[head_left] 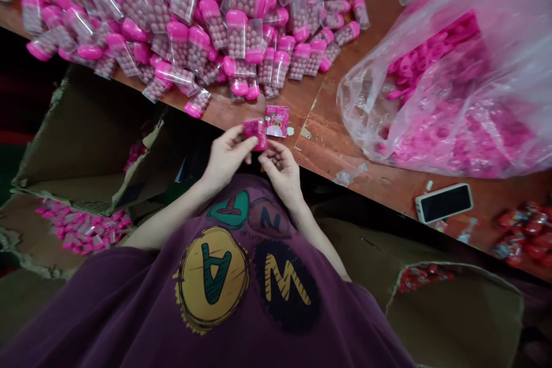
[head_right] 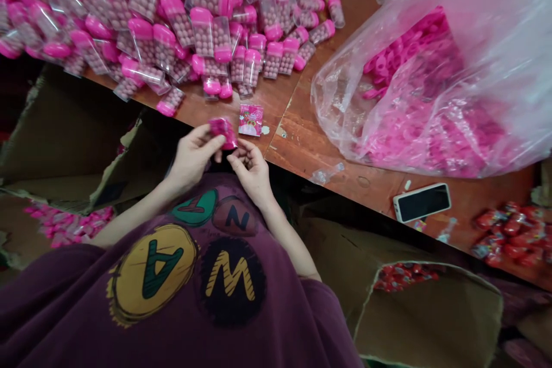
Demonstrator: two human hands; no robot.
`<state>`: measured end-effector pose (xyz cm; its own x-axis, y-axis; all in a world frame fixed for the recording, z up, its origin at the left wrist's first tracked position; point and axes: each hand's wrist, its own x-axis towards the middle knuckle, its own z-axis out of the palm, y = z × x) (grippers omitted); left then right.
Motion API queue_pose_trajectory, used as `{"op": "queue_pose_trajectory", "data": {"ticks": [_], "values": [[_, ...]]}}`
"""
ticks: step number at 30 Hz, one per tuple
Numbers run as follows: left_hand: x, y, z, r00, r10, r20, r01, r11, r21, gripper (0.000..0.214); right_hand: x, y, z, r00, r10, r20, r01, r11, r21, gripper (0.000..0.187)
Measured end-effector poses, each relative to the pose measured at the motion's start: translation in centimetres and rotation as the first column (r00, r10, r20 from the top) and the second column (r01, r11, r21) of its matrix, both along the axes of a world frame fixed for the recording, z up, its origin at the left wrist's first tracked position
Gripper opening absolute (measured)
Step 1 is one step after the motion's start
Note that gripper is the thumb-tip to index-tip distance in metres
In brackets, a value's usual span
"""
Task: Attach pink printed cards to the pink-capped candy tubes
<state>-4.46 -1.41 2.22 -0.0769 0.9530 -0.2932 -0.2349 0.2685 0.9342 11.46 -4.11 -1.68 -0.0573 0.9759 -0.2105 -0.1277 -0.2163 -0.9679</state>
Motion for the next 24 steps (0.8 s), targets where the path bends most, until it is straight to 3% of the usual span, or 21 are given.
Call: {"op": "queue_pose_trajectory", "data": {"ticks": [2,3,4,5,7,9,10,11,12,13,15,17,20,24], "values": [[-3.7,0.3,-0.3,0.963,0.265,-0.051,-0.263,0.964,0.046,0.013,0.7,1.0,0.1,0.988,0.021,0.15,-0.035,0.995,0.091,0.038],[-6.1,0.4,-0.5,0.891,0.45,-0.068,-0.443,0.891,0.096,0.012,1.1,1.6,0.2,0.968,-0.008,0.249,-0.031,0.988,0.153,0.032],[-8.7,0.5,-0.8,0.757,0.65,-0.068,-0.634,0.756,0.163,0.016,1.7,2.3,0.4,0.933,-0.052,0.357,-0.032,0.974,0.226,0.029],[-11.2,0.5,-1.1,0.63,0.773,-0.075,-0.747,0.63,0.213,0.013,2.3,3.1,0.5,0.877,-0.096,0.471,-0.057,0.952,0.3,0.029],[-15.4,0.4,-1.6,0.478,0.868,-0.132,-0.845,0.496,0.201,0.019,3.1,4.6,0.8,0.686,-0.129,0.716,-0.213,0.906,0.367,0.032],[-17.2,0.2,-2.0,0.475,0.86,-0.184,-0.865,0.495,0.078,0.021,3.4,5.7,1.0,0.42,-0.09,0.903,-0.389,0.881,0.269,0.043],[-16.9,0.2,-2.0,0.458,0.865,-0.207,-0.873,0.481,0.078,0.017,3.4,6.0,1.0,0.294,-0.064,0.954,-0.438,0.878,0.194,0.048],[-16.0,0.2,-2.0,0.475,0.848,-0.234,-0.865,0.499,0.053,0.014,3.2,6.1,1.0,0.194,-0.046,0.98,-0.459,0.879,0.132,0.05],[-14.6,0.3,-2.0,0.54,0.808,-0.236,-0.829,0.559,0.013,0.019,3.0,6.1,0.8,0.124,-0.038,0.992,-0.465,0.881,0.092,0.049],[-12.7,0.5,-1.9,0.642,0.739,-0.204,-0.758,0.652,-0.018,0.02,2.8,6.0,0.6,0.079,-0.042,0.996,-0.467,0.881,0.074,0.048],[-8.5,0.7,-1.6,0.851,0.519,-0.076,-0.523,0.851,-0.05,0.015,2.6,5.6,0.0,0.041,-0.078,0.996,-0.472,0.877,0.088,0.047],[-4.8,1.0,-1.3,0.969,0.245,0.009,-0.243,0.965,-0.101,0.015,2.6,5.3,-0.7,0.046,-0.132,0.99,-0.484,0.864,0.137,0.046],[-1.1,1.7,-1.1,0.997,-0.055,0.057,0.063,0.983,-0.17,0.01,3.0,5.3,-1.9,0.105,-0.234,0.967,-0.489,0.834,0.255,0.039],[1.1,3.5,-1.1,0.986,-0.16,0.042,0.165,0.954,-0.251,0.025,3.3,5.5,-3.2,0.218,-0.369,0.903,-0.436,0.791,0.429,0.03]]}}
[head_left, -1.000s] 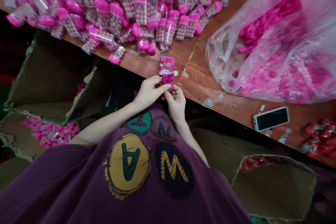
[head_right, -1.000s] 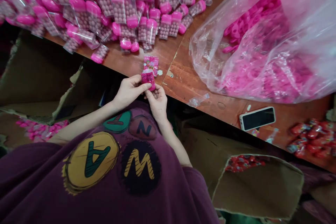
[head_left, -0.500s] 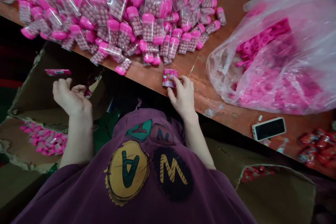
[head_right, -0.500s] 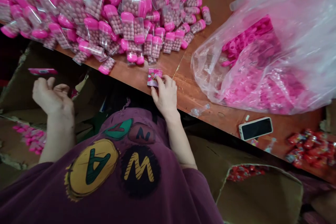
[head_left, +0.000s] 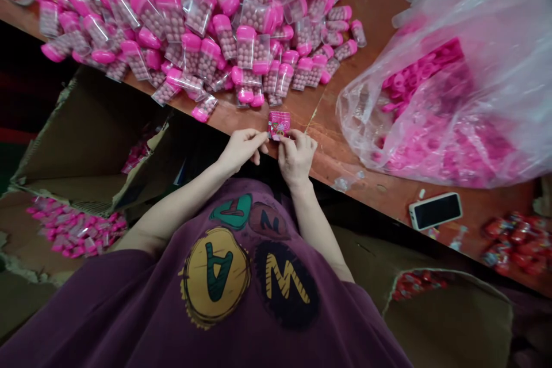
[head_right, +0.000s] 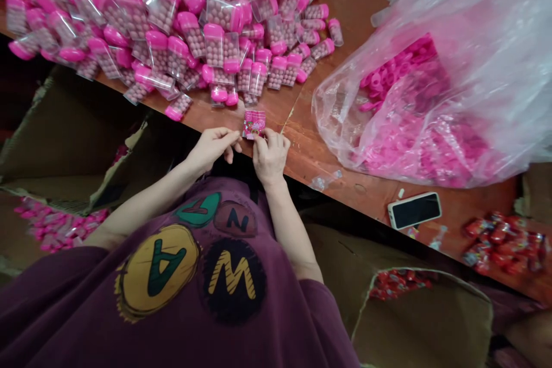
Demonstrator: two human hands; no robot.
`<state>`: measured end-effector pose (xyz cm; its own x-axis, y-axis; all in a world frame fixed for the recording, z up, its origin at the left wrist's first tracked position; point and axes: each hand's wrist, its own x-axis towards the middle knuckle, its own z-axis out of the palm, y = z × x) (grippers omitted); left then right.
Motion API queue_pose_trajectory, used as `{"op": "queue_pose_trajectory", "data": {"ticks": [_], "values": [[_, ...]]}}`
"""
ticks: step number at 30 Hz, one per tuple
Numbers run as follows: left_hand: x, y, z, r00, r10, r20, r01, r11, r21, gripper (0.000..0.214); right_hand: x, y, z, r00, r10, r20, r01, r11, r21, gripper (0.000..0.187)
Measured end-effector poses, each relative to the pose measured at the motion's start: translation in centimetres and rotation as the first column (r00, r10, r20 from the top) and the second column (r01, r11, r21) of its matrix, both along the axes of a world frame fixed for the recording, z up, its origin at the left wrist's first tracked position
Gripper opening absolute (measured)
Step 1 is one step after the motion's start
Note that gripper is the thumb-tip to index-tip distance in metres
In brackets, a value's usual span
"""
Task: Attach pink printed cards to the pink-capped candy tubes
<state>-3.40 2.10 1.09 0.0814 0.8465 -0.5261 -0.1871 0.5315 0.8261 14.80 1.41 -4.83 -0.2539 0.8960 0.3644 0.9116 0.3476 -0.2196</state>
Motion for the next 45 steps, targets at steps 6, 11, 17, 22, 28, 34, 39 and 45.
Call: {"op": "queue_pose_trajectory", "data": {"ticks": [6,11,17,22,28,34,39,45], "values": [[1.7,1.1,0.0,0.999,-0.052,0.003,0.052,0.996,-0.072,0.046,0.6,0.2,-0.7,0.991,0.043,-0.13,-0.023,0.989,0.148,0.025],[2.3,1.4,0.8,0.996,0.015,0.087,-0.016,1.0,0.013,0.034,1.1,0.2,0.3,0.977,0.112,-0.18,-0.097,0.991,0.089,0.024],[2.4,2.6,1.1,0.988,0.145,0.048,-0.142,0.989,-0.049,0.038,0.1,1.4,1.4,0.653,-0.13,-0.746,-0.032,0.98,-0.199,0.034],[2.8,2.8,0.9,0.988,0.14,-0.062,-0.143,0.988,-0.054,0.042,-1.1,2.9,1.6,0.497,-0.334,-0.801,-0.107,0.893,-0.438,0.047],[2.9,3.4,0.0,0.98,-0.016,-0.199,0.003,0.998,-0.064,0.042,-0.5,3.5,1.7,0.591,-0.353,-0.725,-0.026,0.891,-0.454,0.038],[2.2,2.9,0.0,0.862,-0.07,-0.502,0.186,0.965,0.185,0.049,1.6,3.6,1.8,0.625,-0.383,-0.68,0.074,0.896,-0.437,0.039],[1.9,1.9,1.9,0.671,0.158,-0.725,0.203,0.901,0.384,0.037,2.5,3.5,2.5,0.485,-0.453,-0.748,0.034,0.865,-0.501,0.024],[2.8,3.2,2.7,0.839,0.09,-0.537,0.197,0.869,0.454,0.006,1.7,3.6,4.0,0.297,-0.446,-0.844,-0.129,0.857,-0.498,0.035]]}}
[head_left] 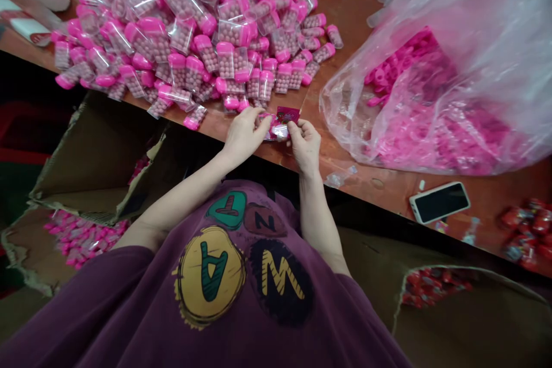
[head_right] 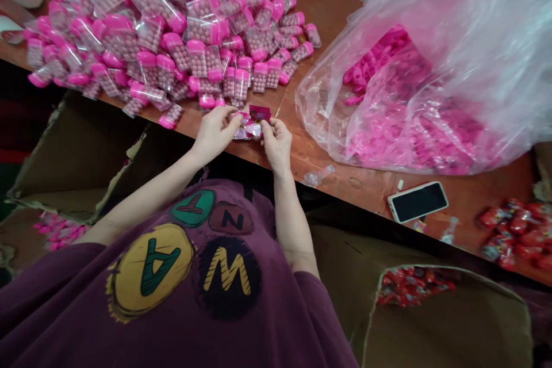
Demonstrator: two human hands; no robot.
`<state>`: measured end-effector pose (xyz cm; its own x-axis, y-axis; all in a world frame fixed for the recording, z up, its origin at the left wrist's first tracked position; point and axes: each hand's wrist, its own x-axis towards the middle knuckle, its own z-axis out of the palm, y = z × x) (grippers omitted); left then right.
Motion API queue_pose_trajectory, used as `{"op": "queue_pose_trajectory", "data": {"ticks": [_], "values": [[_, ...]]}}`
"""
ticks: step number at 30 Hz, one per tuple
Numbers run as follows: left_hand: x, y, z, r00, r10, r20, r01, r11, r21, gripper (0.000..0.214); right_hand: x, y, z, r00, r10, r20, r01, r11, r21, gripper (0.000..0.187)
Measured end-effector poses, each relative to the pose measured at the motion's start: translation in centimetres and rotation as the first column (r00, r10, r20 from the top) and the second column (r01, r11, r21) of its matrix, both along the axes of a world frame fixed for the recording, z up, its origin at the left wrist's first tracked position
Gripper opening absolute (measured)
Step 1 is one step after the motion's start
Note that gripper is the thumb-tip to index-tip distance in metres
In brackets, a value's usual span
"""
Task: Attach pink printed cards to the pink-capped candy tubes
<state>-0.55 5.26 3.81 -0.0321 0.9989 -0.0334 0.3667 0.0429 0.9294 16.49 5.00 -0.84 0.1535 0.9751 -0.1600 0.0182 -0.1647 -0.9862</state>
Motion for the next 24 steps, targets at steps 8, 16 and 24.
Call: {"op": "queue_pose_trajectory", "data": {"ticks": [8,16,24], "values": [[1.5,0.7,1.0,0.907,0.182,0.38,0.029,0.873,-0.487,0.043,-1.0,0.2,-0.1,0.978,0.028,0.206,-0.039,0.998,0.048,0.057],[-1.6,0.6,-0.8,0.889,0.342,0.304,-0.211,0.896,-0.391,0.033,-1.4,0.7,-0.5,0.808,0.128,0.575,-0.158,0.987,0.002,0.05],[-3.1,-0.9,0.1,0.758,0.389,0.523,-0.152,0.886,-0.438,0.027,-2.7,-0.5,1.2,0.772,-0.007,0.635,-0.102,0.986,0.134,0.049]]}}
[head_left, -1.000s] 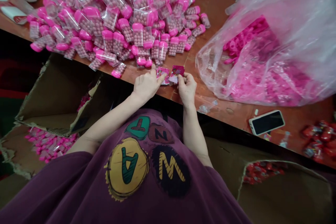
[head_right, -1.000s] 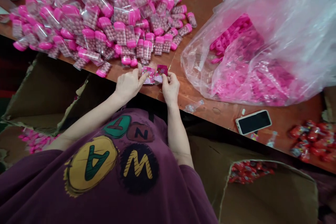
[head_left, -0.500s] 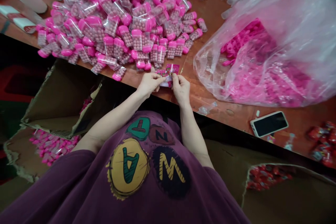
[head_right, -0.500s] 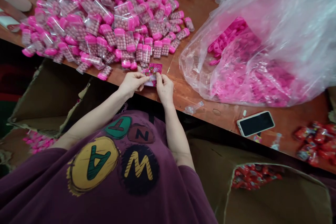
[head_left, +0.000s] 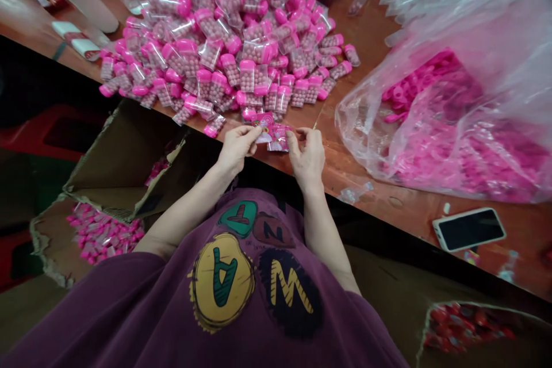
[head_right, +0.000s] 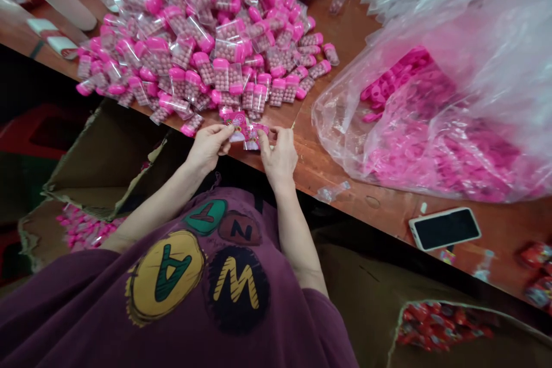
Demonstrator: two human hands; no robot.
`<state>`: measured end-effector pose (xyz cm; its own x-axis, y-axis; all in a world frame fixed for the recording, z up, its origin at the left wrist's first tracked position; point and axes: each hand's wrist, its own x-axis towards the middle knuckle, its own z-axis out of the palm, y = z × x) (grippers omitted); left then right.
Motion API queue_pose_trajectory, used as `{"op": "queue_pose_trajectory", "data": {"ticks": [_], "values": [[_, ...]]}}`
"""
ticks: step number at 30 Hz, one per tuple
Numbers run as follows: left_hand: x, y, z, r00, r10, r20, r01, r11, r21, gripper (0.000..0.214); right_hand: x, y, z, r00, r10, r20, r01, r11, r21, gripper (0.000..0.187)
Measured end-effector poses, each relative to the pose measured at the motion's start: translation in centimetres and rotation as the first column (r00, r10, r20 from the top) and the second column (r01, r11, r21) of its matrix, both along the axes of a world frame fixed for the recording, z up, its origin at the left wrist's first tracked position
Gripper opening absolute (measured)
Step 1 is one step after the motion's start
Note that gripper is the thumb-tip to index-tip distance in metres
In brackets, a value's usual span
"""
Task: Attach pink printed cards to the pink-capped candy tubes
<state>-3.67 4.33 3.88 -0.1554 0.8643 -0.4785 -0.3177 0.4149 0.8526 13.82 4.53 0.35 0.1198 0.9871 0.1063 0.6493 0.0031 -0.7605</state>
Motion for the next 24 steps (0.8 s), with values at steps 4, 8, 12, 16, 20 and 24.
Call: {"op": "queue_pose_trajectory", "data": {"ticks": [4,8,12,16,20,24], "values": [[1.2,-0.7,0.1,0.989,-0.096,0.116,0.095,0.995,0.011,0.027,-1.0,-0.3,0.2,0.862,0.117,-0.493,-0.174,0.982,-0.071,0.044],[1.4,-0.7,-0.1,0.986,-0.124,0.107,0.121,0.992,0.034,0.034,-1.6,0.0,0.5,0.801,0.066,-0.594,-0.187,0.972,-0.145,0.033],[0.5,-0.6,-0.3,0.996,-0.05,0.072,0.045,0.997,0.069,0.038,-2.4,0.0,1.1,0.849,0.13,-0.511,-0.225,0.966,-0.128,0.035],[-1.7,-1.6,-1.0,0.998,0.055,0.027,-0.057,0.995,0.077,0.033,-5.2,-0.2,0.9,0.887,0.249,-0.39,-0.295,0.953,-0.063,0.034],[-5.2,-3.8,-2.1,0.978,0.199,-0.067,-0.192,0.976,0.101,0.033,-9.5,-0.4,-0.1,0.851,0.407,-0.332,-0.454,0.888,-0.074,0.035],[-8.6,-4.8,-3.0,0.937,0.325,-0.126,-0.315,0.944,0.092,0.028,-13.6,-0.1,-1.2,0.808,0.512,-0.291,-0.555,0.827,-0.086,0.041]]}}
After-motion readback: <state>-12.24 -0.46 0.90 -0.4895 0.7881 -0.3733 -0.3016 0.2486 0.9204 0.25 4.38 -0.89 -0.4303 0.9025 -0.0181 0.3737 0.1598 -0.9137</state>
